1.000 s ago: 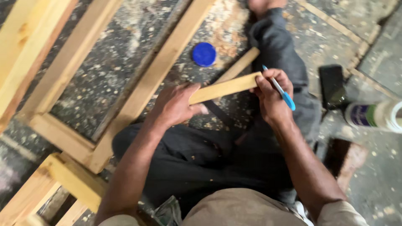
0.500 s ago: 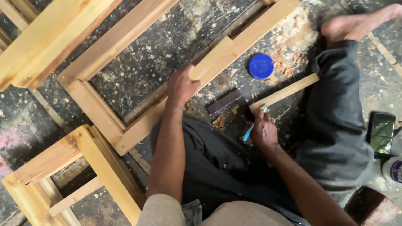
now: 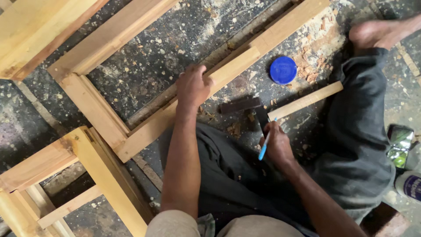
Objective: The person sits on the floor and uses a blue marker and a metal square to mark measurements on small wooden planks. They repeatedly align the square, draw lines, and reposition the planks to mark multiple pieces.
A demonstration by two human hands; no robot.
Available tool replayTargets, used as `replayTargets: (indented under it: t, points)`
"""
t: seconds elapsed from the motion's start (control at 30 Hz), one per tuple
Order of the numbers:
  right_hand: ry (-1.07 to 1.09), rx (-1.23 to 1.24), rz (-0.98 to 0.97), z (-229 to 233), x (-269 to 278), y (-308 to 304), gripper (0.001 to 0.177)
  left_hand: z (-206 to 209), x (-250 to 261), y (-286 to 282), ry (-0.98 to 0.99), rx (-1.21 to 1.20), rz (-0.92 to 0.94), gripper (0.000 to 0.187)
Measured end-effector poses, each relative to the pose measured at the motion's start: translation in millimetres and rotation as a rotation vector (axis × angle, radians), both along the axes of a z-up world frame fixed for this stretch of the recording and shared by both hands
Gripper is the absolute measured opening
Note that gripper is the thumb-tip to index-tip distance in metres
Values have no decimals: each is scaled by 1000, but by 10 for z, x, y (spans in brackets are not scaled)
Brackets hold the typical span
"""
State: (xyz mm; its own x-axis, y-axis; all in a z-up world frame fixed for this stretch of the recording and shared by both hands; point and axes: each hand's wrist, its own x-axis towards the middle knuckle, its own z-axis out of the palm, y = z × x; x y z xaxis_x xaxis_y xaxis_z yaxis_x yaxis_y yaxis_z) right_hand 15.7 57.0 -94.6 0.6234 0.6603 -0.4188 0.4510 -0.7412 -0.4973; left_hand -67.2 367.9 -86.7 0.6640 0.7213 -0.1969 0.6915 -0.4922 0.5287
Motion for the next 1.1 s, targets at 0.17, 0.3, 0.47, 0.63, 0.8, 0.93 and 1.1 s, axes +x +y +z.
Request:
replayTargets:
  t: [0.17, 0.3, 0.47, 0.63, 0.8, 0.93, 1.1]
  points:
    - [-91, 91, -11, 439, 74, 280, 36, 28, -155, 179, -358, -53, 183, 29]
    - [60, 103, 14, 359, 142, 1098, 24, 83, -148, 164, -214, -120, 132, 36]
    - [-10, 255, 204, -59, 31, 1642, 23, 85, -312, 224, -110, 81, 45, 61]
    - [17, 228, 95, -213, 117, 1500, 45, 9, -286, 226, 183, -77, 67, 70]
    - [-486, 276, 509, -257, 1157, 1682, 70, 68, -251, 204, 256, -160, 5, 99]
    - [-383, 168, 613, -283, 1316, 1771, 54, 63, -250, 140, 175, -115, -18, 91]
    - [-97, 187, 322, -192, 1138, 1639, 25, 3, -273, 163, 136, 30, -123, 84]
